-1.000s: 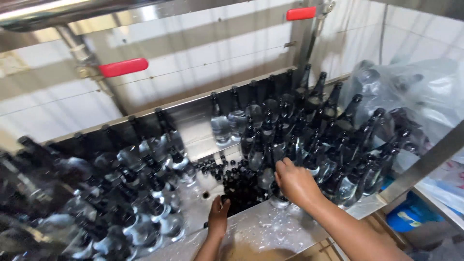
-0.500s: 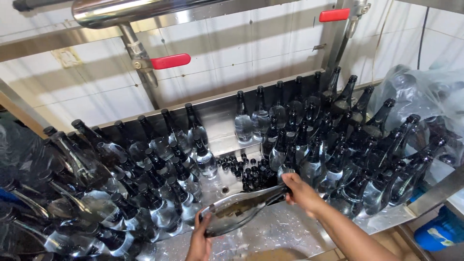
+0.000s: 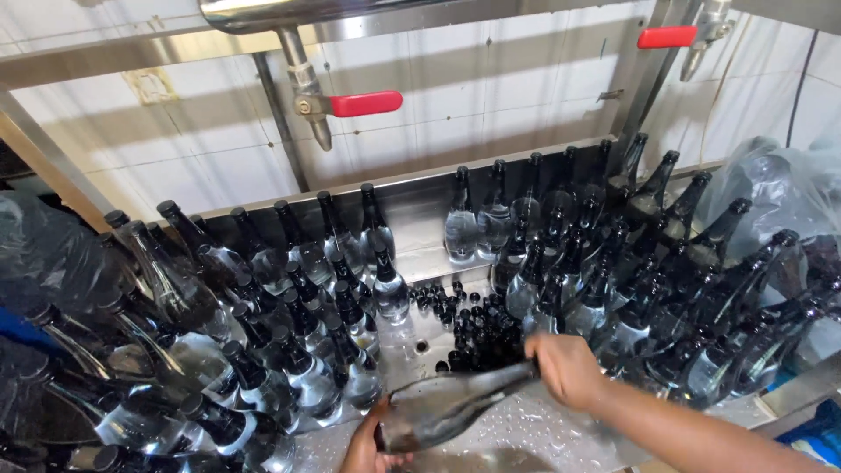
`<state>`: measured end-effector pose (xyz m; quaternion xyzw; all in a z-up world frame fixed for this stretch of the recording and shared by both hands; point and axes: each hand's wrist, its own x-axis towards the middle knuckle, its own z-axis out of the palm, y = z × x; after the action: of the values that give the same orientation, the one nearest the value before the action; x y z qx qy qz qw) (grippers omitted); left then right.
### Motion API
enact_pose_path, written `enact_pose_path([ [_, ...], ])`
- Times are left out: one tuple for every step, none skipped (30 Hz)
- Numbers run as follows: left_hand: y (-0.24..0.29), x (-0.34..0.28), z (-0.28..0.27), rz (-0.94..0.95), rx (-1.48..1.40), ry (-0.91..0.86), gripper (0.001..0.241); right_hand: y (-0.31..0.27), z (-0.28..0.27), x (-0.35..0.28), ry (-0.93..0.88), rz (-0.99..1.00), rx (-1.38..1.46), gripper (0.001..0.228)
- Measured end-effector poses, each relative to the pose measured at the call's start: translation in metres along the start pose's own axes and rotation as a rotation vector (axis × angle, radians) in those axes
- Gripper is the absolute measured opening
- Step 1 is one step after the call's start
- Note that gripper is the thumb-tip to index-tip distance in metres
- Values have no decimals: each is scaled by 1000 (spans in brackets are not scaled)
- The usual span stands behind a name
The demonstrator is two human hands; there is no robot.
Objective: Manually placing caps onto glass bottles and arranging them into a metal storage rack.
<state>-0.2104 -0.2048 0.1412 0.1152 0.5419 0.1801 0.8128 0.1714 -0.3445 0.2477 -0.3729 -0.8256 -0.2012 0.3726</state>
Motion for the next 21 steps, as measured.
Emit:
enact_pose_path([
  [0, 28, -11, 372, 24, -76, 61, 0, 4, -5, -114, 542, 169, 42],
  [-3, 55, -23, 738, 52, -153, 46, -3, 8, -13, -229, 1091, 336, 35],
  [3, 20, -11, 737, 52, -153, 46, 3, 6, -6, -229, 1092, 335, 35],
  [8, -16, 1, 835, 352, -117, 67, 9, 6, -1, -386, 1422, 405, 41],
  [13, -51, 12, 922, 657, -78, 96, 15, 6, 4, -544, 1753, 469, 49],
  [16, -66, 13, 914, 659, -75, 96, 15, -3, 20, -550, 1758, 474, 49],
  [19, -80, 15, 1083, 1091, -150, 99, 16, -13, 36, -592, 1886, 609, 47],
  [25, -94, 19, 1242, 1527, -229, 113, 20, -23, 55, -628, 2004, 747, 46],
  [19, -71, 4, 1241, 1528, -228, 113, 30, -19, 55, -628, 2004, 748, 46],
  [14, -47, -8, 1265, 1651, -252, 80, 43, -15, 58, -674, 1894, 742, 43],
  [9, -22, -19, 1286, 1774, -275, 54, 56, -12, 60, -716, 1783, 735, 40],
  [6, 12, -34, 1280, 1767, -273, 54, 58, -13, 83, -728, 1783, 733, 40],
  [1, 47, -48, 1777, 1632, -192, 54, 61, -14, 106, -702, 1620, 691, 41],
  [2, 80, -64, 2262, 1434, -111, 63, 62, -13, 128, -662, 1462, 656, 44],
  [-6, 86, -56, 2256, 1440, -115, 63, 58, -1, 150, -662, 1466, 661, 44],
  [-15, 93, -46, 2105, 1361, 190, 59, 53, 10, 170, -567, 1328, 572, 36],
  [-25, 100, -38, 1932, 1269, 470, 65, 48, 21, 190, -472, 1190, 482, 28],
  [-26, 86, -22, 1921, 1267, 475, 65, 37, 41, 207, -483, 1191, 484, 28],
  [-26, 72, -6, 1607, 1170, 389, 76, 26, 62, 223, -516, 1085, 433, 28],
  [-28, 57, 7, 1295, 1062, 308, 100, 13, 83, 239, -546, 980, 387, 31],
  [-29, 66, 8, 1283, 1058, 314, 100, 20, 107, 236, -557, 980, 394, 31],
])
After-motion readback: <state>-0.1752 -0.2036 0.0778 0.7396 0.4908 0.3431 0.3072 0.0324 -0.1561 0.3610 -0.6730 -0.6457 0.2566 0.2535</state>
